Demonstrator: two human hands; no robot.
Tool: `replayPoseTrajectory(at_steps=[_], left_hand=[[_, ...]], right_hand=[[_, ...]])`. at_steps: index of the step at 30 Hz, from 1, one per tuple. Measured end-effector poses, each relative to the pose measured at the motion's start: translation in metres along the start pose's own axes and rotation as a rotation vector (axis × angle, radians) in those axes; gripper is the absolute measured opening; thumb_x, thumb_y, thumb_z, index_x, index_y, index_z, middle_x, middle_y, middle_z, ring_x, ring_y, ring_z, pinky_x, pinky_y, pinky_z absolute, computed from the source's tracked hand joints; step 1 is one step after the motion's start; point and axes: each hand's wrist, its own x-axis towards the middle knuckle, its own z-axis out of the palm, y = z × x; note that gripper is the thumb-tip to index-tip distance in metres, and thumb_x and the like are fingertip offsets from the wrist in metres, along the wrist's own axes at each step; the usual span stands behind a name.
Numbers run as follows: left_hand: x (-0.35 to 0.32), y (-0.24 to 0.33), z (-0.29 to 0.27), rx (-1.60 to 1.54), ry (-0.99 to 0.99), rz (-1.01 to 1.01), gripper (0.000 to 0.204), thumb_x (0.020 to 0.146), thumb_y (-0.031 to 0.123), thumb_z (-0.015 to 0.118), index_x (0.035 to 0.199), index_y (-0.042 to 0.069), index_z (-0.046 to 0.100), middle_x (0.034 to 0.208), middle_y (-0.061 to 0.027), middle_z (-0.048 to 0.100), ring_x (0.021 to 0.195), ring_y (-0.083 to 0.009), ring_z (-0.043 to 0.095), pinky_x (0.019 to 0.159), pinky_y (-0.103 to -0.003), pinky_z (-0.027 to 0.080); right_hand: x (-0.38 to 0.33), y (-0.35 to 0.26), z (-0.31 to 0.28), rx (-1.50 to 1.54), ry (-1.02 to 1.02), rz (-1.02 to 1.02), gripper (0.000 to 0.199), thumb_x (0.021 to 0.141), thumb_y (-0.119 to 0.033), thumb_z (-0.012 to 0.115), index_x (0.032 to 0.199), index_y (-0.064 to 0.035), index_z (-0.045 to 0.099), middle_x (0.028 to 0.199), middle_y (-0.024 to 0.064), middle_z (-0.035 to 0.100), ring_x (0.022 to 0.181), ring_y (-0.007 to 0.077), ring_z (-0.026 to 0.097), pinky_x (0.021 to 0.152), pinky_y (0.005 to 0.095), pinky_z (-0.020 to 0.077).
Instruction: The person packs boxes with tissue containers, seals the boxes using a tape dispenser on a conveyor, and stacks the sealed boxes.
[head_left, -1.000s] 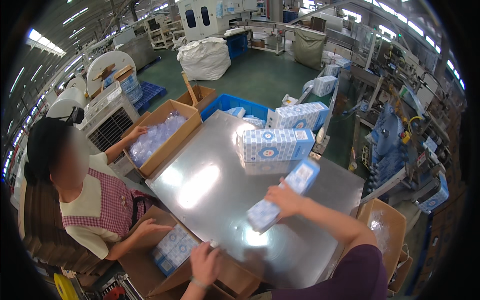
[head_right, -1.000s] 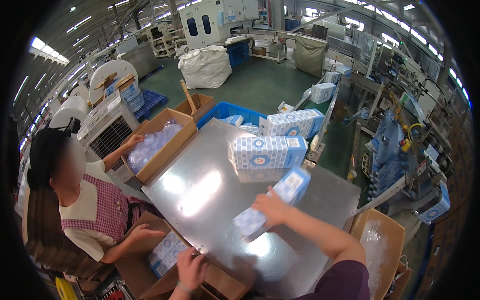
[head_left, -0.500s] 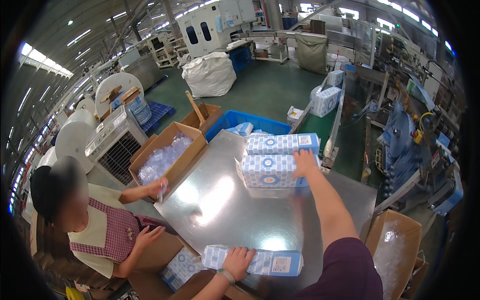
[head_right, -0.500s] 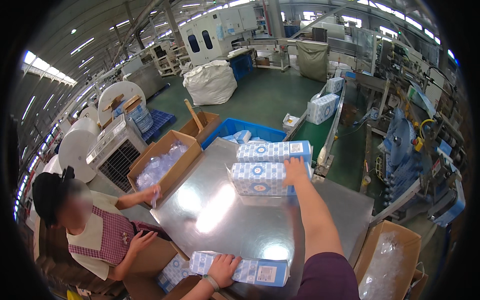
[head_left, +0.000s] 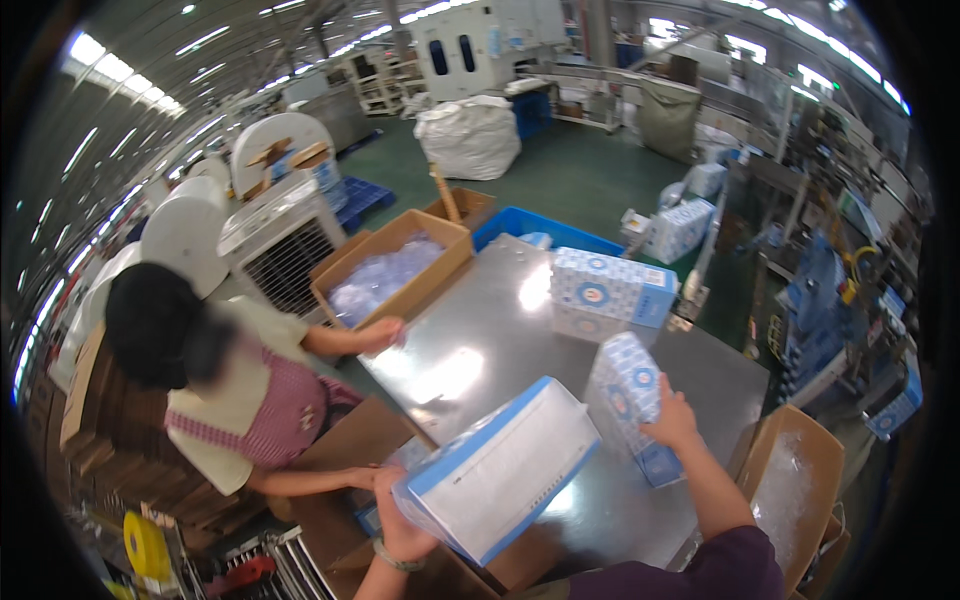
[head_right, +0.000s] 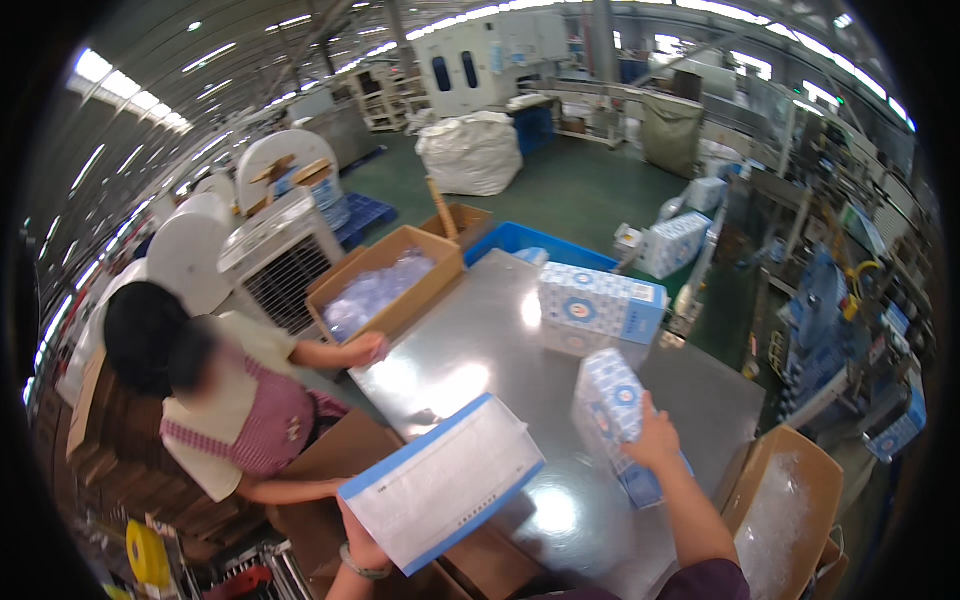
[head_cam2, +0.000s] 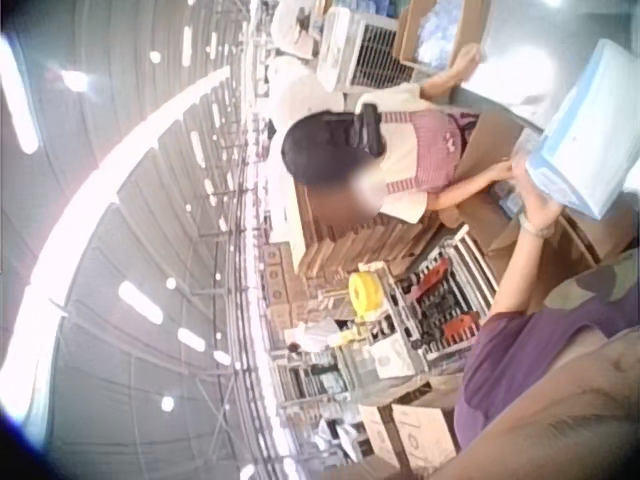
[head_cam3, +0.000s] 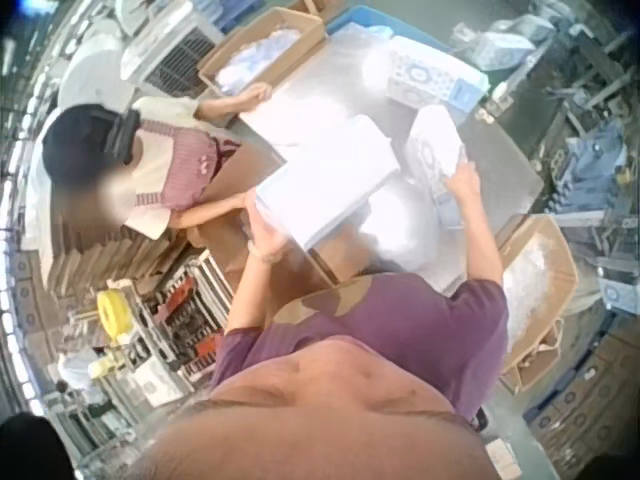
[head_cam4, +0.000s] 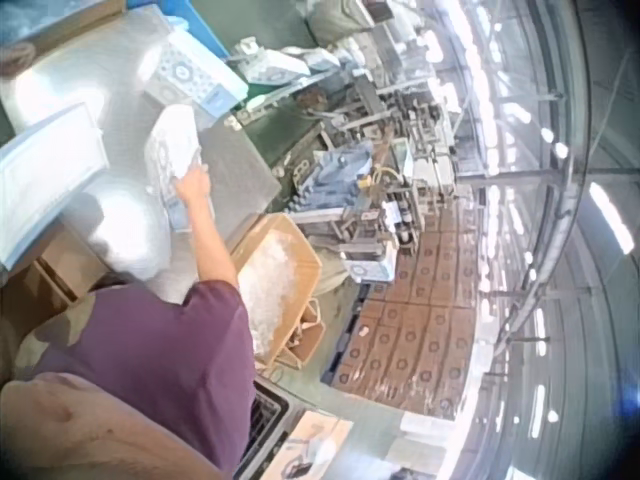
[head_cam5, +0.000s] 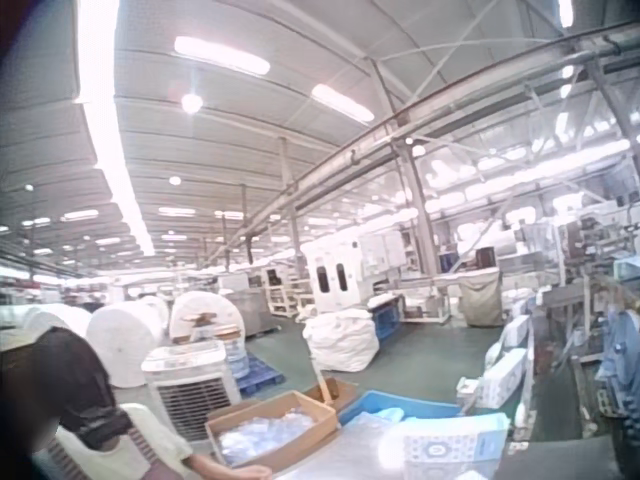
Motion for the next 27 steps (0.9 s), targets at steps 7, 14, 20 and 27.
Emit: replayPoseTrajectory(at_steps=[7,14,20,27], left_hand=[[-0.127,0.021,-0.074,0.108,0.093,-0.249,0.073,0.062,0.029,0.093,0.116,0.003,0.054,0.111,-0.0138,0.051,0.102,-0.0320,0.053,0.093,-0.042,0.043],[-0.221,0.001,-0.084,0.675,-0.536,-0.388,0.061,0.064,0.016,0.078,0.116,0.000,0.052,0.105,-0.0220,0.057,0.101,-0.0422,0.056,0.085,-0.052,0.049],[-0.267,-0.076,0.014,0.681,-1.215,-0.710,0.073,0.075,0.029,0.075,0.136,0.002,0.045,0.135,-0.0250,0.055,0.127,-0.0427,0.054,0.101,-0.056,0.049],[-0.347,-0.127,-0.012,0.325,-1.324,-0.851,0.095,0.081,0.059,0.072,0.150,0.000,0.043,0.141,-0.0308,0.056,0.132,-0.0430,0.055,0.109,-0.046,0.045]], right_hand=[[-0.054,-0.008,0.040,1.719,-0.430,0.187,0.069,0.093,-0.031,0.072,0.150,-0.0048,0.041,0.136,0.0199,0.061,0.122,0.0368,0.062,0.105,0.0479,0.0511],[-0.187,-0.146,0.033,1.689,-0.376,-0.142,0.077,0.094,-0.025,0.073,0.154,-0.0014,0.032,0.152,0.0219,0.046,0.130,0.0365,0.055,0.108,0.0479,0.0476],[-0.224,-0.220,0.099,0.488,-0.231,-1.468,0.103,0.071,-0.027,0.089,0.156,-0.0078,0.034,0.136,0.0199,0.050,0.122,0.0403,0.052,0.105,0.0494,0.0418],[-0.216,-0.214,0.303,-0.512,-0.716,-1.627,0.097,0.082,-0.005,0.065,0.165,-0.0216,0.018,0.129,0.0171,0.057,0.122,0.0328,0.057,0.094,0.0491,0.0459]])
